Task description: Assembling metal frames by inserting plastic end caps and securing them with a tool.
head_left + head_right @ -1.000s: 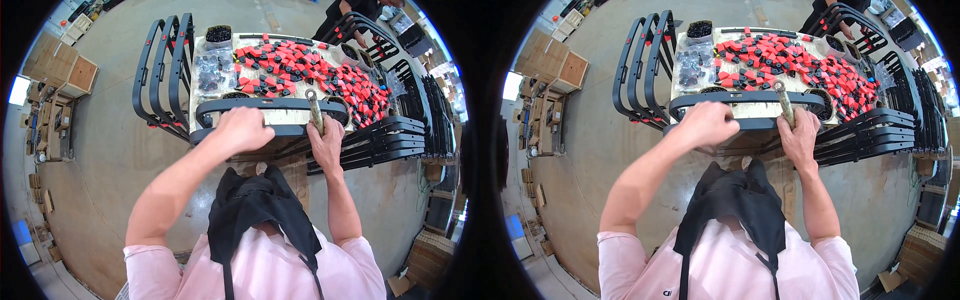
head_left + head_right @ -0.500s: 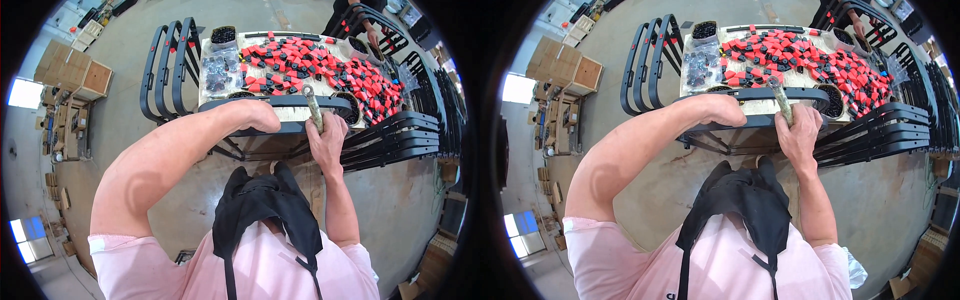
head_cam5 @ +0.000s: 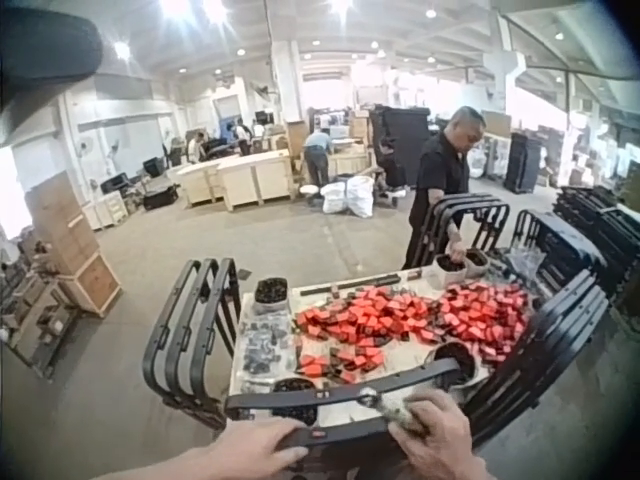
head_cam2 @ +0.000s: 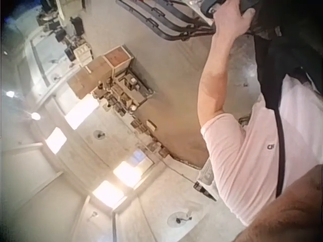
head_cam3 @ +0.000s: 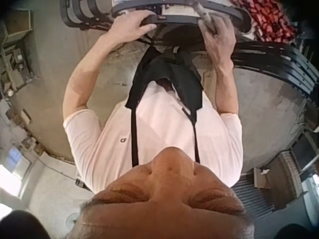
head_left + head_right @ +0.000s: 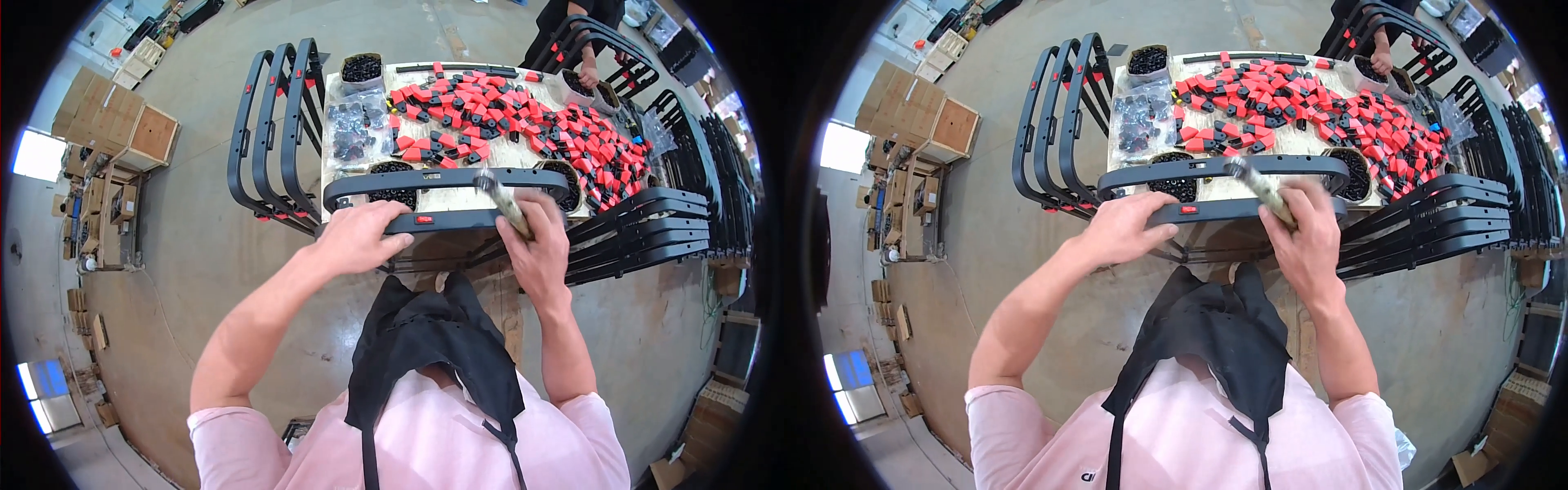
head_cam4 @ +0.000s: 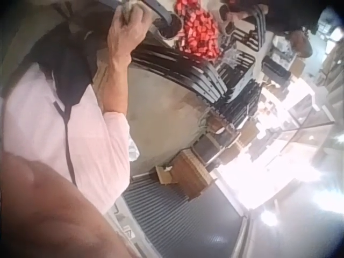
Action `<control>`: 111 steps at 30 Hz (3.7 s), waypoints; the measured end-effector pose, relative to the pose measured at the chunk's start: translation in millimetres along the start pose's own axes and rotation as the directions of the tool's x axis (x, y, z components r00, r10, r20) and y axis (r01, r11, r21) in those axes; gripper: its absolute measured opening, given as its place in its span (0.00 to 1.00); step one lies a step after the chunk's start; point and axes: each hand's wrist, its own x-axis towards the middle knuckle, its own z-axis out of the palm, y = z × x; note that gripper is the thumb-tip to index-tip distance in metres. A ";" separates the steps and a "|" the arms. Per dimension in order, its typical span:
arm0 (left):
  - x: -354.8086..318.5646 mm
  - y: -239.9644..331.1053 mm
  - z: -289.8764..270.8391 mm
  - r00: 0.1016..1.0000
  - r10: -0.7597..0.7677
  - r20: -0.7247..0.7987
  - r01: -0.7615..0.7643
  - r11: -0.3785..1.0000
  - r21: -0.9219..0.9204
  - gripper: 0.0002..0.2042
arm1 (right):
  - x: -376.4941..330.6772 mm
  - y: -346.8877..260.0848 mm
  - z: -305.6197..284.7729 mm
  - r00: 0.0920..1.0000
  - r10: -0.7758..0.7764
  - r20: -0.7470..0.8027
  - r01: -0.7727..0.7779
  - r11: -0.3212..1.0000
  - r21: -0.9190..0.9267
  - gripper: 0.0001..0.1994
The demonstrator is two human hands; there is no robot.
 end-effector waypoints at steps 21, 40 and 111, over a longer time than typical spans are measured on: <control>-8.8 -13.5 32.7 0.922 0.197 -0.333 -0.187 0.980 0.063 0.20 | -52.6 -105.8 4.3 0.983 0.036 0.180 -0.003 0.983 -0.181 0.31; -10.2 -15.9 30.8 0.911 0.204 -0.357 -0.196 0.979 0.058 0.19 | -58.2 -114.8 14.2 0.970 0.093 0.223 -0.026 0.957 -0.287 0.30; 4.3 -4.1 45.5 0.747 0.473 -0.467 -0.275 0.859 0.431 0.28 | -159.8 24.2 38.4 0.360 0.763 0.536 -0.930 0.336 0.147 0.24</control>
